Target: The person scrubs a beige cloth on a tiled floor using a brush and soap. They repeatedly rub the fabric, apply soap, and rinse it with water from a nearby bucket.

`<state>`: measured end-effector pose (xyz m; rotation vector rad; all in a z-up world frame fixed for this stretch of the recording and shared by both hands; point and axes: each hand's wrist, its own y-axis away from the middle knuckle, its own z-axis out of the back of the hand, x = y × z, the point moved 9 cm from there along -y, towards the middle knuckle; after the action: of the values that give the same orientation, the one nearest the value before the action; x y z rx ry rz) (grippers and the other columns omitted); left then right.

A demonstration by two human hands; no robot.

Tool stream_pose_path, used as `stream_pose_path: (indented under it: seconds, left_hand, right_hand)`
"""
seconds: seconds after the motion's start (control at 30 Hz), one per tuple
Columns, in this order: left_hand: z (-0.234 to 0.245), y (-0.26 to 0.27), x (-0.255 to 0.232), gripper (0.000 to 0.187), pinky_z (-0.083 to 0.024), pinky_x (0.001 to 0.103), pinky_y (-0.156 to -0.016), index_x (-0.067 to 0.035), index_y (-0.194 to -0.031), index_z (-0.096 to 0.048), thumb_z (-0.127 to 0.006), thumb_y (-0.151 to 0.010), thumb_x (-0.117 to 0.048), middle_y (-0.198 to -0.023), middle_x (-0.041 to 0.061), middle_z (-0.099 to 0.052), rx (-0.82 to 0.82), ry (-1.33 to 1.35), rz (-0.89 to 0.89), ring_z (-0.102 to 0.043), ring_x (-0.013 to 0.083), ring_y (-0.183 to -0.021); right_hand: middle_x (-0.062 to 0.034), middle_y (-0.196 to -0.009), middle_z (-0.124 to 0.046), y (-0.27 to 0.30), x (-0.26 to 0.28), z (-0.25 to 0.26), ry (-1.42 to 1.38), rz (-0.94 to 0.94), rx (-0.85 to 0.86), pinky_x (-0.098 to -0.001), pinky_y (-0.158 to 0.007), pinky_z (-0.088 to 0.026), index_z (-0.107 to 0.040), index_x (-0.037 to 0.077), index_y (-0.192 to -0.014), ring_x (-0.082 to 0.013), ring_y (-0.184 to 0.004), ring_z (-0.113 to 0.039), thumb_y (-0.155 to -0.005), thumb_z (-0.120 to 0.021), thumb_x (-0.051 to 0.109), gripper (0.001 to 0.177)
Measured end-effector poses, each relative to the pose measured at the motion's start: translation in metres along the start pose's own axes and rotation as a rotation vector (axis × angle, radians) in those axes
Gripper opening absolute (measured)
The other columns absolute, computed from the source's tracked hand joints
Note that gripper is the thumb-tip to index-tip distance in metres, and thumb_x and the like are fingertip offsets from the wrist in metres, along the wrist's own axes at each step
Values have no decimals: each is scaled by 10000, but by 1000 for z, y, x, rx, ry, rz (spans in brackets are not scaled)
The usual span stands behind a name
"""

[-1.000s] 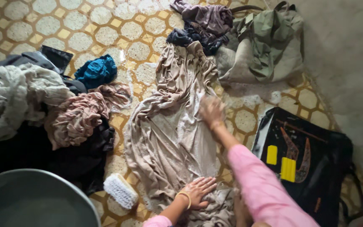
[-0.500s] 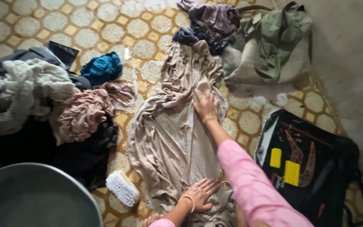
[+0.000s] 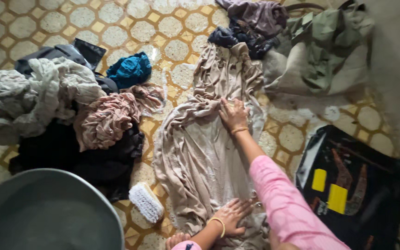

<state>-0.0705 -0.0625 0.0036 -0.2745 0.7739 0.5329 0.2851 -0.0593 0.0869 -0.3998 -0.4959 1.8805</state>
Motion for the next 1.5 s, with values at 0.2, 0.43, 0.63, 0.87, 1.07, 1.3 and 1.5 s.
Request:
stream_pose_path:
  seconds: [0.2, 0.43, 0.63, 0.87, 1.07, 1.3, 1.5]
  left_hand:
    - [-96, 9, 25, 731, -397, 451, -1142, 5, -1361, -636, -365, -904, -496, -1399, 236, -676, 565, 349, 327, -607, 360, -1289]
    - [8, -4, -11, 930, -382, 436, -1168, -14, -1477, -514, -630, -721, -544, -1555, 199, -534, -227, -250, -99, -503, 320, -1445]
    - [95, 7, 68, 368, -511, 470, -955, -125, -1106, -681, -703, -808, -340, -1173, 124, -668, -47, -409, 12, -630, 320, -1107]
    - [93, 46, 138, 159, -566, 466, -833, -98, -1016, -651, -575, -948, -220, -986, 178, -681, -104, -243, 518, -683, 338, -936]
    - [85, -26, 112, 228, -505, 453, -1013, -84, -1053, -676, -578, -926, -246, -1139, 168, -698, -22, -226, 279, -638, 326, -1137]
    - [51, -35, 84, 508, -275, 469, -1280, -99, -1279, -673, -537, -862, -355, -1362, 124, -655, -64, -393, 110, -537, 292, -1374]
    - [-11, -7, 57, 583, -275, 482, -1233, -58, -1446, -543, -439, -965, -370, -1495, 181, -530, 277, -2, 260, -453, 313, -1420]
  right_hand:
    - [-127, -873, -612, 173, 152, 171, -375, 633, 121, -507, -636, -472, -687, 136, -1122, -303, -809, -605, -807, -674, 333, 372]
    - [-39, -1305, -632, 56, 82, 22, 145, 368, 52, -582, -863, -423, -636, 189, -1344, -311, -1189, -567, -841, -678, 346, 529]
    - [-63, -1390, -589, 6, -9, -51, 77, -30, 212, -609, -956, -393, -615, 343, -1351, -376, -1220, -553, -868, -685, 437, 497]
    - [-171, -1275, -585, 158, -70, 18, -3, -551, 336, -607, -930, -441, -610, 276, -1379, -373, -1168, -565, -855, -690, 570, 606]
    - [-133, -1223, -642, 148, -11, 40, -264, -99, 379, -586, -939, -463, -593, 278, -1424, -361, -1149, -586, -843, -655, 571, 653]
    - [-110, -1253, -665, 147, 3, 46, -440, -133, 340, -516, -995, -503, -557, 288, -1433, -328, -1171, -602, -969, -614, 493, 510]
    - [-135, -1216, -577, 195, 91, 131, -474, 561, 210, -661, -932, -433, -609, 368, -1322, -315, -1150, -550, -810, -654, 426, 518]
